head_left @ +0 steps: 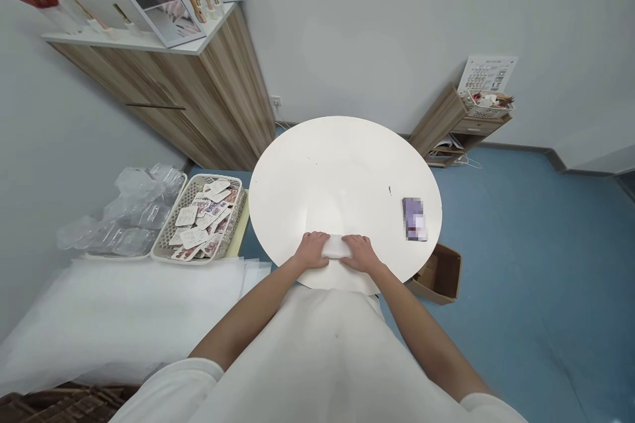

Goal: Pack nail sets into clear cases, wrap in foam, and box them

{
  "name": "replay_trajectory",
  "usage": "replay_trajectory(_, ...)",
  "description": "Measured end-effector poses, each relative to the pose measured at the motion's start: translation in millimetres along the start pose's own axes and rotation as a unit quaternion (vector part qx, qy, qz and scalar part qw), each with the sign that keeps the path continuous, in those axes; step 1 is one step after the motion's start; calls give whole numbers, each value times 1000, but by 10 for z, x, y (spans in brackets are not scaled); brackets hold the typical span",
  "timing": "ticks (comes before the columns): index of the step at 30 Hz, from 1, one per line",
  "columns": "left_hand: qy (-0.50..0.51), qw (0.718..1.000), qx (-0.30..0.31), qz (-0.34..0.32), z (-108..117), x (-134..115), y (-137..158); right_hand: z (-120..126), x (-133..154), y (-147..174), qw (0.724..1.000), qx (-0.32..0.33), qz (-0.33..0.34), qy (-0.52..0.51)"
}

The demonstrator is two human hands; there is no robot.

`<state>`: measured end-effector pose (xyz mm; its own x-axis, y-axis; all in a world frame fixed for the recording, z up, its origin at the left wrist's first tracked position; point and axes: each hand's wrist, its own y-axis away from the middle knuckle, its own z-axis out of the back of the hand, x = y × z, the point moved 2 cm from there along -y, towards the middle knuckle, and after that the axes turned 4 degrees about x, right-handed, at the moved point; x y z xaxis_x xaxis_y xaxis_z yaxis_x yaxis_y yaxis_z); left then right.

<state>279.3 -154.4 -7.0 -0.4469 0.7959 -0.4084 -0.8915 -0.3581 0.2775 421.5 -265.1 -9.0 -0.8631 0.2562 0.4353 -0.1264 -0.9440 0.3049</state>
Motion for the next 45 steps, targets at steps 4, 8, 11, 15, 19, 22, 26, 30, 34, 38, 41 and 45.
replay_trajectory(4,21,999,24,-9,12,9,129,-18,49,142,999,12,7,-31)
replay_trajectory(8,103,994,23,22,65,44,155,17,36,143,996,14,-18,-82)
replay_trajectory(11,184,982,12,36,165,104,113,98,-7,45,986,13,-59,-154)
replay_trajectory(15,254,965,-22,65,252,251,59,178,-74,-102,950,-9,-120,-288)
replay_trajectory(19,269,952,-39,140,190,424,25,141,-150,-194,931,-30,-157,-328)
replay_trajectory(22,238,948,-44,206,123,512,-10,83,-221,-237,934,-49,-180,-305)
replay_trajectory(26,214,945,-46,242,79,555,-71,31,-292,-279,937,-67,-210,-271)
replay_trajectory(30,185,944,-40,271,50,555,-91,-23,-291,-286,937,-75,-235,-247)
replay_trajectory(34,124,948,-99,276,58,456,-46,-112,-265,-206,931,-158,-252,-212)
replay_trajectory(38,17,984,-123,129,78,189,-24,-213,-258,-125,914,-209,-245,-248)
replay_trajectory(41,-3,998,-62,5,28,-10,-42,-227,-264,-160,897,-188,-246,-315)
replay_trajectory(45,-6,999,-34,-23,-44,-102,-82,-165,-271,-241,857,-119,-279,-416)
